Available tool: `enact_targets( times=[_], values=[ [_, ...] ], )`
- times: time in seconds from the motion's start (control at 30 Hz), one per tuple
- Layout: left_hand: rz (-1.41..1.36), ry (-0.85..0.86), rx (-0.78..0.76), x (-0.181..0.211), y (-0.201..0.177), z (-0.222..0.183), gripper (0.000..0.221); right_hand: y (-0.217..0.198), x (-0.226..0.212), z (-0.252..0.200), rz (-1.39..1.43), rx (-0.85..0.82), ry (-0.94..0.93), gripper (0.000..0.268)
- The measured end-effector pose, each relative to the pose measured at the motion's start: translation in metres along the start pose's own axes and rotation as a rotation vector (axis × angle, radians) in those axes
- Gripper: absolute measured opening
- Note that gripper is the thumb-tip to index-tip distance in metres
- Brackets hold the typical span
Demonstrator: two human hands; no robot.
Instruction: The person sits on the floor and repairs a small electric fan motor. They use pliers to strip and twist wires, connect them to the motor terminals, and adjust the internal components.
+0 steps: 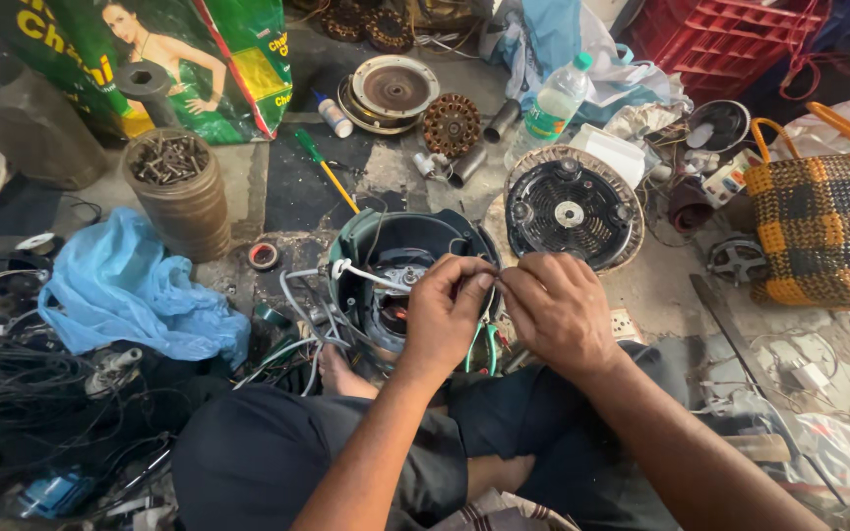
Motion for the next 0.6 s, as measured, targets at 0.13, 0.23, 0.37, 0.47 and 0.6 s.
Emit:
enact_targets(
  times=[0.13, 0.23, 0.37, 0.47, 0.6],
  values=[
    [0.023, 0.142, 0.019, 0.013, -0.003, -0.006, 0.004, 0.056, 0.046, -0.03, 0.906, -0.018, 0.704, 0.019],
    [0.046, 0.187, 0.045, 0.016, -0.001, -0.011, 0.004, 0.078, 0.042, -0.055, 1.397, 0.06, 1.072, 0.02],
    [0.02, 0.081, 0.035, 0.009, -0.004, -0.005, 0.006, 0.017, 0.029, -0.021, 0.285, 0.05, 0.385, 0.021],
    [0.036, 0.043, 0.027, 0.007, -0.002, -0.003, 0.006, -0.002, -0.015, -0.008, -0.154, 0.077, -0.122, 0.016],
    [0.069, 0.127, 0.021, 0.016, -0.002, -0.005, 0.005, 0.047, 0.046, -0.029, 0.724, 0.119, 0.556, 0.009]
  ],
)
Point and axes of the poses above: each hand's wrist, its own z-axis towards the middle knuckle, its own y-axis out of the palm, x = y × z, the point moved 9 cm from there along z, towards the middle knuckle, and after that the axes turned 13 degrees about -y, right-handed, at the moved point
